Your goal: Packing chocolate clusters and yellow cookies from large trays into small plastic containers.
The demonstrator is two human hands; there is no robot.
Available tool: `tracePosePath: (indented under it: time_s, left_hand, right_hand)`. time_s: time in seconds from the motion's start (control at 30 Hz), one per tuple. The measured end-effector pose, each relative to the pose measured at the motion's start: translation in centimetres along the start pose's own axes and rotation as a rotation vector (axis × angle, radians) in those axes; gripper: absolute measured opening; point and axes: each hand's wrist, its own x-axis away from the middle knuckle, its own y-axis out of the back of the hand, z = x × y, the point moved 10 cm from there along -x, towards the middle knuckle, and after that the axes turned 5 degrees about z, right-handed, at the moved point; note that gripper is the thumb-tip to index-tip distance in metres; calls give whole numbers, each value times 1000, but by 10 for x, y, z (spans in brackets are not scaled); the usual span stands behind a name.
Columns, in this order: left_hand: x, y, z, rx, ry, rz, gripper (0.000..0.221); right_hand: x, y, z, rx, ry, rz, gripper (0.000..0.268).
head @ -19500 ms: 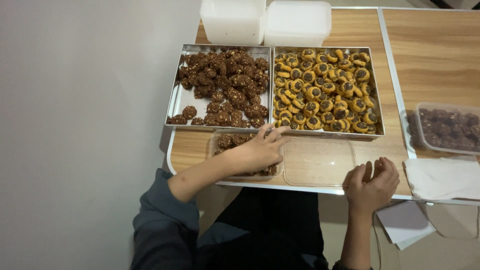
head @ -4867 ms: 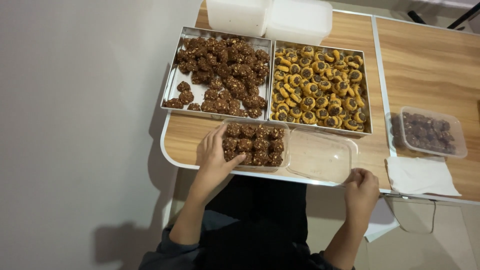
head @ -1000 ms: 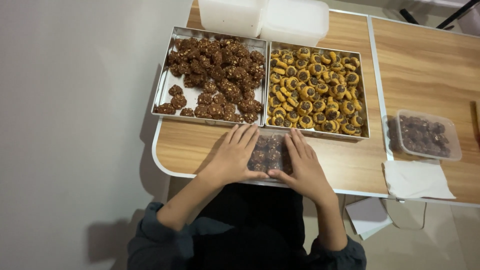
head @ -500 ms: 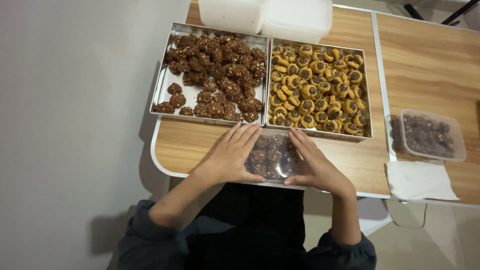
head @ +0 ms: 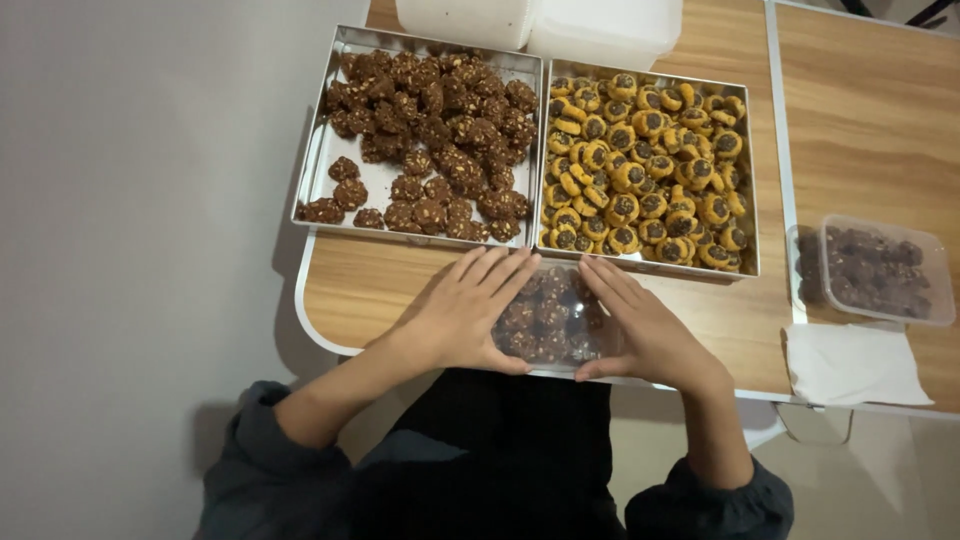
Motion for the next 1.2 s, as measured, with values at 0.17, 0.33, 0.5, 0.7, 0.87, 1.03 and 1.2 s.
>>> tracePosePath:
  time_s: [0.17, 0.33, 0.5, 0.7, 0.87, 1.03, 1.2]
  left_hand:
    - [-1, -3, 0, 20, -1, 3, 129]
    - [-3, -8, 1, 31, 12, 56, 129]
    - [-5, -11, -2, -3, 23, 62, 128]
    - [-17, -19, -4, -69, 16, 5, 133]
    - [-17, -13, -10, -63, -31, -30, 131]
    - [-17, -9, -13, -48, -62, -42, 129]
    - [-18, -8, -16, 10, -105, -6, 124]
  right_hand:
    - [1, 4, 0, -33, 11, 14, 141]
    - [-1, -2, -1, 61, -39, 59, 138]
    - [-4, -5, -5, 181, -110, 110, 142]
    - [-5, -12, -6, 211, -43, 31, 145]
    - [0, -21, -11, 106, 42, -112, 146]
    - [5, -21, -10, 48, 146, -245, 148]
    - [6, -17, -6, 6, 200, -307, 139]
